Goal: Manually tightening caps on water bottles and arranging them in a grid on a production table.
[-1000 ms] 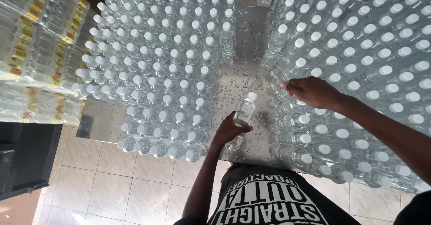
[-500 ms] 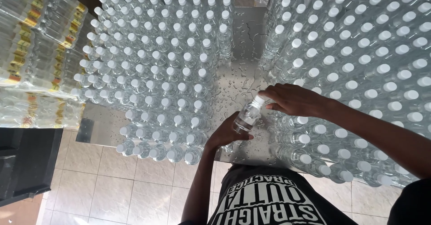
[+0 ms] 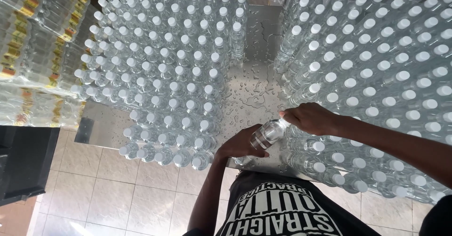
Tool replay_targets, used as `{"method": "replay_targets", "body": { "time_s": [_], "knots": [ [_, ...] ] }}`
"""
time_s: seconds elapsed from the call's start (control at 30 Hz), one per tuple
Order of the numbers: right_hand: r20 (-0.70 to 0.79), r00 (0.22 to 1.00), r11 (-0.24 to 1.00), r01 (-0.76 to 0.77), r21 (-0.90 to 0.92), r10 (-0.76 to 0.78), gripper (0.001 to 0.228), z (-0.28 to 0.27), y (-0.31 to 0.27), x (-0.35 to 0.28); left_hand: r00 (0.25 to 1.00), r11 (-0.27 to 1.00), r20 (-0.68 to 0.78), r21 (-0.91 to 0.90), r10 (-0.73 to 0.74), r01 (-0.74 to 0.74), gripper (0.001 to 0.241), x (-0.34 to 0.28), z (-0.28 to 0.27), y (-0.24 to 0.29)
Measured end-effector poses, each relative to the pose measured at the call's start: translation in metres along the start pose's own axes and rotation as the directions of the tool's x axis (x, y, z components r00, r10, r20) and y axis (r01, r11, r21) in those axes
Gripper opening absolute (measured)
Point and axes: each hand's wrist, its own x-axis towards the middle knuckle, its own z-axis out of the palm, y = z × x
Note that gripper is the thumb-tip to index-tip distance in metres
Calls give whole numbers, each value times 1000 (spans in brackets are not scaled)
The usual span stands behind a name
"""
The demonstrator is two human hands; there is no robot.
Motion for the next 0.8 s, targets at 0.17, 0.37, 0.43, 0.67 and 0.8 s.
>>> {"method": "replay_targets", "body": {
  "time_s": [0.17, 0.37, 0.43, 0.67, 0.8],
  "knots": [
    [-244, 871, 849, 293, -440, -427, 47, -26, -26, -26, 909, 821, 197, -527, 368, -218, 75, 7, 4, -18],
    [-185, 349, 340, 463, -818, -919, 60, -12, -17, -21, 654, 653, 455, -753, 605, -80, 82, 36, 24, -55],
    [-179, 261, 294, 517, -804, -948, 56, -13, -31, -23, 606, 655, 492, -753, 625, -64, 75, 42, 34, -63],
    [-234, 127, 260, 632, -730, -964, 53, -5, -56, -19, 491, 558, 536, -822, 687, 117, 60, 43, 60, -78],
    [-349, 317, 469, 673, -572, -882, 47, 8, -33, 7, 597, 461, 473, -868, 648, 187, 57, 27, 49, -80]
  ]
}}
